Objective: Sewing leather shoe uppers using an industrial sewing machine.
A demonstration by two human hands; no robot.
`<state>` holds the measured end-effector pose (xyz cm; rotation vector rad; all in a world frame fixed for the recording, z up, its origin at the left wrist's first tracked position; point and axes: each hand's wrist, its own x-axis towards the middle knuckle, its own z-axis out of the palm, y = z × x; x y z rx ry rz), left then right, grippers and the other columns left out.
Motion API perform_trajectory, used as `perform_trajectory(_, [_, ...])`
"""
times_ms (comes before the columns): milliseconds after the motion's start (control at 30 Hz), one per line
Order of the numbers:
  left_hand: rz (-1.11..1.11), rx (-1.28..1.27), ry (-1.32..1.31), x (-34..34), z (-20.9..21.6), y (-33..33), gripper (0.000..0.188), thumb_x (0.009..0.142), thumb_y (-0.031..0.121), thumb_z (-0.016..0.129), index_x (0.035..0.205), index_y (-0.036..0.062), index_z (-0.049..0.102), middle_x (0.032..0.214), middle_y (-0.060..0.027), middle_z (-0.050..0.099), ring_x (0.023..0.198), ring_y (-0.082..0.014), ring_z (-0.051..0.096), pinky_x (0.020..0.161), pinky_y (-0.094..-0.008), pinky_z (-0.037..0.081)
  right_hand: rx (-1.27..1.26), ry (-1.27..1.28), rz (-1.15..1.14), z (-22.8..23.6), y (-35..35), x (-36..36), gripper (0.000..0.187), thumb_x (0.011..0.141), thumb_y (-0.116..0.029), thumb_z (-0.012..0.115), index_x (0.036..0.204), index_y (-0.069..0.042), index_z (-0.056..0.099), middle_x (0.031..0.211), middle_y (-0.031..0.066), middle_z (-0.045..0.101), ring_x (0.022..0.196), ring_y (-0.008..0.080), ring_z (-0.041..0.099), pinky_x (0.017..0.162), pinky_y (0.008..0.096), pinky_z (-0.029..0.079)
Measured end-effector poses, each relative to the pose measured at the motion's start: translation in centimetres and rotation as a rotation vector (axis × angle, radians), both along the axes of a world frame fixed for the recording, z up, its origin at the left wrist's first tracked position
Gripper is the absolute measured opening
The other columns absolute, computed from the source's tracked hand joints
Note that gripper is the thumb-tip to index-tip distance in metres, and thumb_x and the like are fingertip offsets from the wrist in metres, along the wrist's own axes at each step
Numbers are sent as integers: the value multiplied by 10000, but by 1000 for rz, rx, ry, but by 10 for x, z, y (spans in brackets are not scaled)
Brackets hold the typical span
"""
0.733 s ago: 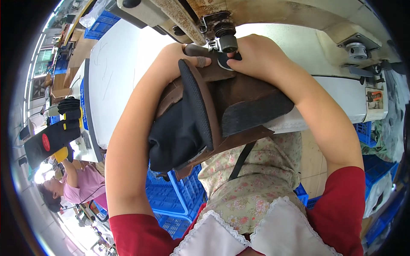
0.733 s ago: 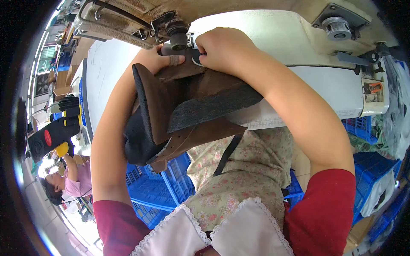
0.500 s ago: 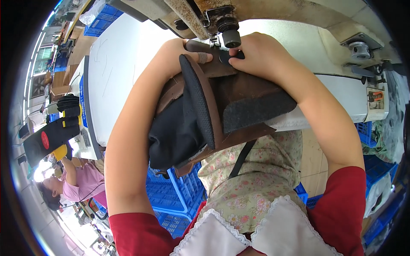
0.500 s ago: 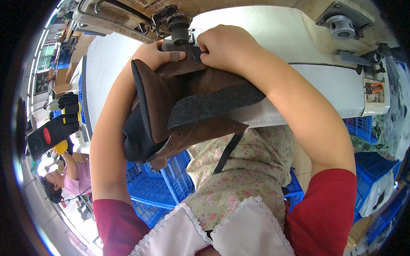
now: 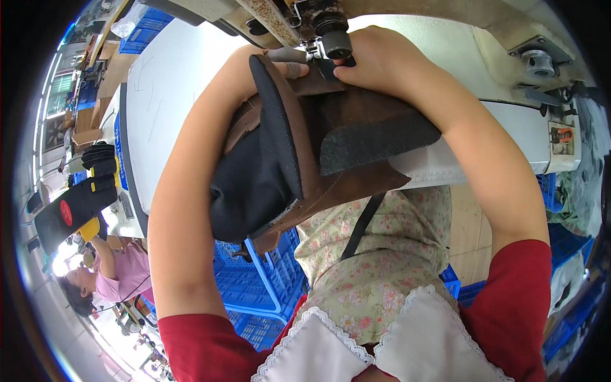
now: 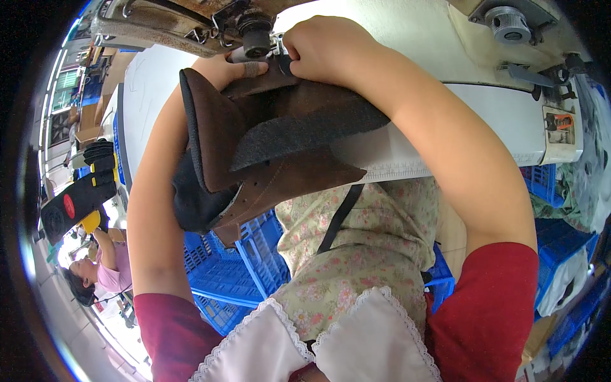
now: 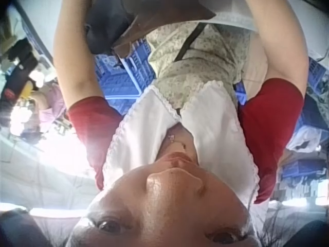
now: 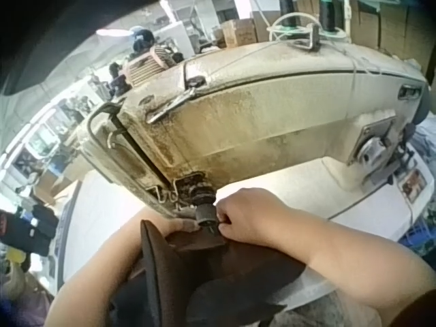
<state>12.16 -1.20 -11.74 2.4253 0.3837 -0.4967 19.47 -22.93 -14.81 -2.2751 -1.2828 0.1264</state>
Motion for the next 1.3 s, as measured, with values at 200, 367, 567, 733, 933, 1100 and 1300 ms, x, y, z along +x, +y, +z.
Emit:
perform_trajectory(200, [-33,1,28,2,7,-4,613,746,506,796,1172,81,678,1022,-117,714,900,-208,686,794,-328,531,-14,2,-5,-2,3,4,129,743,-228,648,790,-108,658,780,98,682,807,294,668,716,417,522])
perform_trajectory(367, [2,-49,57,7,8,-4,581,751,455,814,1175,84,677,1017,-98,716,898,-172,677,776,-318,532,-97,106,-99,-2,6,9,332,767,-358,699,936,-73,705,901,159,702,882,339,660,791,414,515])
perform_trajectory(567, [-12,-217,-53,3,-8,4,459,767,305,832,1139,74,691,991,-77,718,857,-142,674,747,-283,534,-138,79,-62,9,7,3,355,756,-383,712,957,-90,713,919,166,704,894,341,663,808,410,518])
perform_trajectory(733, [91,-204,-1,1,-1,-2,476,754,299,842,1139,66,686,998,-91,717,864,-163,680,776,-292,545,-132,117,-46,12,5,4,312,756,-362,710,919,-96,711,876,153,702,855,330,667,784,409,515])
perform_trajectory(933, [47,-129,-2,4,-5,0,514,740,359,848,1129,62,690,1019,-112,713,885,-189,683,795,-312,549,-38,109,-26,1,1,5,261,761,-329,700,878,-96,706,828,130,701,816,317,669,756,408,512])
perform_trajectory(1100, [27,-120,53,5,2,-5,542,740,404,839,1131,59,688,1024,-109,715,889,-186,683,783,-312,543,-47,90,-24,-2,1,5,243,766,-314,699,877,-99,709,823,117,705,813,310,670,755,402,515])
perform_trajectory(1300, [-116,-33,-76,2,-2,-1,469,785,399,766,1105,58,730,986,-149,732,860,-227,700,784,-340,528,-8,165,-82,-10,1,1,230,768,-312,712,884,-113,710,826,98,709,815,295,676,757,388,518])
